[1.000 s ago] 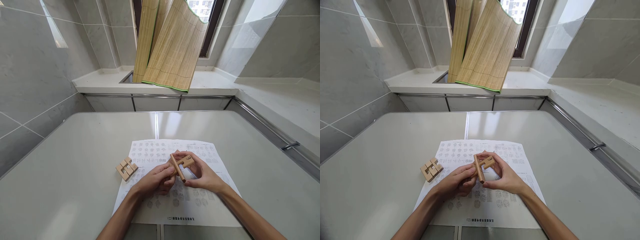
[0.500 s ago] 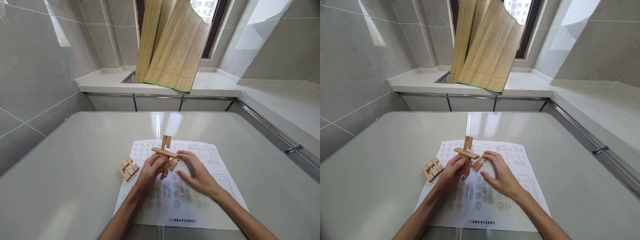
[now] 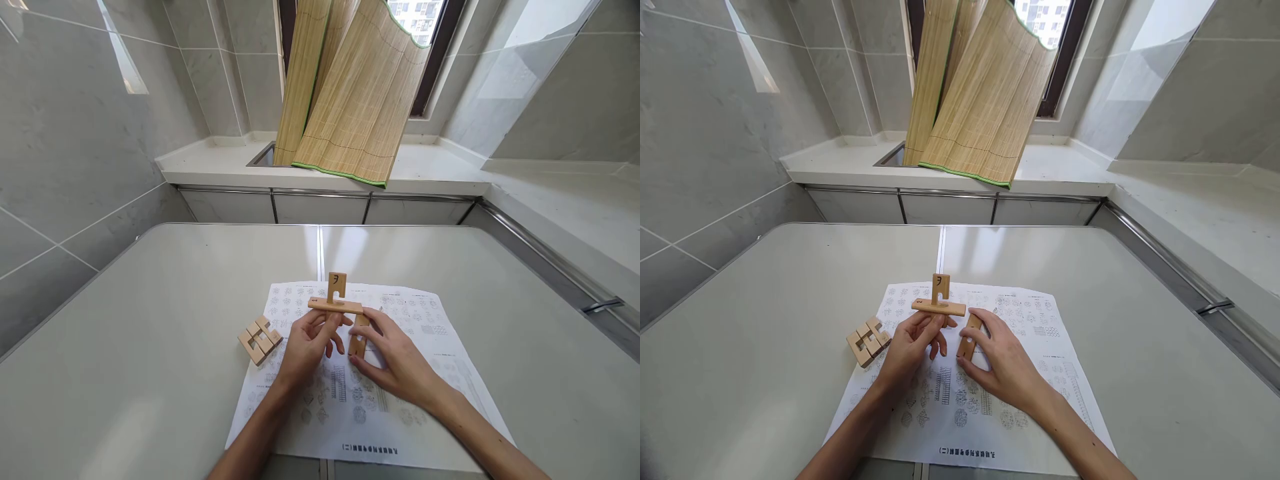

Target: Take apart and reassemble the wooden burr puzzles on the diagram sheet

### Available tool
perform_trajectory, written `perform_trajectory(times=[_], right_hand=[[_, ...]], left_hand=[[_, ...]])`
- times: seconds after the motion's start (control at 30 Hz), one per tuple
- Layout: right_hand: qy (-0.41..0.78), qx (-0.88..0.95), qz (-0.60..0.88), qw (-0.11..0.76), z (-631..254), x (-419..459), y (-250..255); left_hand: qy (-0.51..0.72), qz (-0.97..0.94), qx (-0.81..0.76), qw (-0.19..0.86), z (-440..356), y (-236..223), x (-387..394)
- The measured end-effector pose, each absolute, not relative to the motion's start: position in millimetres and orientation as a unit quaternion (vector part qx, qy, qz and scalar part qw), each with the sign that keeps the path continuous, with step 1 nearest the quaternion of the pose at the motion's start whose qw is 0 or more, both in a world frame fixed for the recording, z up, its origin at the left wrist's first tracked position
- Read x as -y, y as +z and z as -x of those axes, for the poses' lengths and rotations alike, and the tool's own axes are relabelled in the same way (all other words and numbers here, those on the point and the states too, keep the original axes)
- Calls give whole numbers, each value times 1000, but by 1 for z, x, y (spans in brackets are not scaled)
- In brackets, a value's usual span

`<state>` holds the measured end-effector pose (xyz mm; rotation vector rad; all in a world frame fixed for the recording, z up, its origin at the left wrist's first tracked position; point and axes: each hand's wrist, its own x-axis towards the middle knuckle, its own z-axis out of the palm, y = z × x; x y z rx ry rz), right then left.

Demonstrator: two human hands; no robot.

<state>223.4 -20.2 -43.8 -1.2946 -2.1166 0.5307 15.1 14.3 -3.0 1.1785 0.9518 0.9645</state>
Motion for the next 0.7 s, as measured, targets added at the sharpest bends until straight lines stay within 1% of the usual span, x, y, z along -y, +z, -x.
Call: perform_trajectory(times=[0.13,0.23,0.3,0.33,0.4,0.47,0.57,0.7], right_hand=[[252,733,527,348,-225,21,-41],[308,652,551,421,-230,17,-36],[396,570,543,473,-234,15,-31],[459,522,526,489,-235,14,-29],[565,438,469,518,-237,13,-25],[629,380,405,544,-236,14,-23],[679,337,336,560,-233,16,-24],[698,335,317,548,-233,19,-24]], left_hand=[[413,-512,-421,625,-16,-2,-14],[410,-506,-429,626,-16,-1,-13],[404,-508,-429,629,-16,0,-12],[401,-509,-427,631,-17,0,-12],[397,-510,-422,635,-18,-2,-11],[392,-511,-416,641,-19,-4,-9],[387,-518,-410,643,-21,-5,-7],[390,-529,-421,625,-24,-5,-5]])
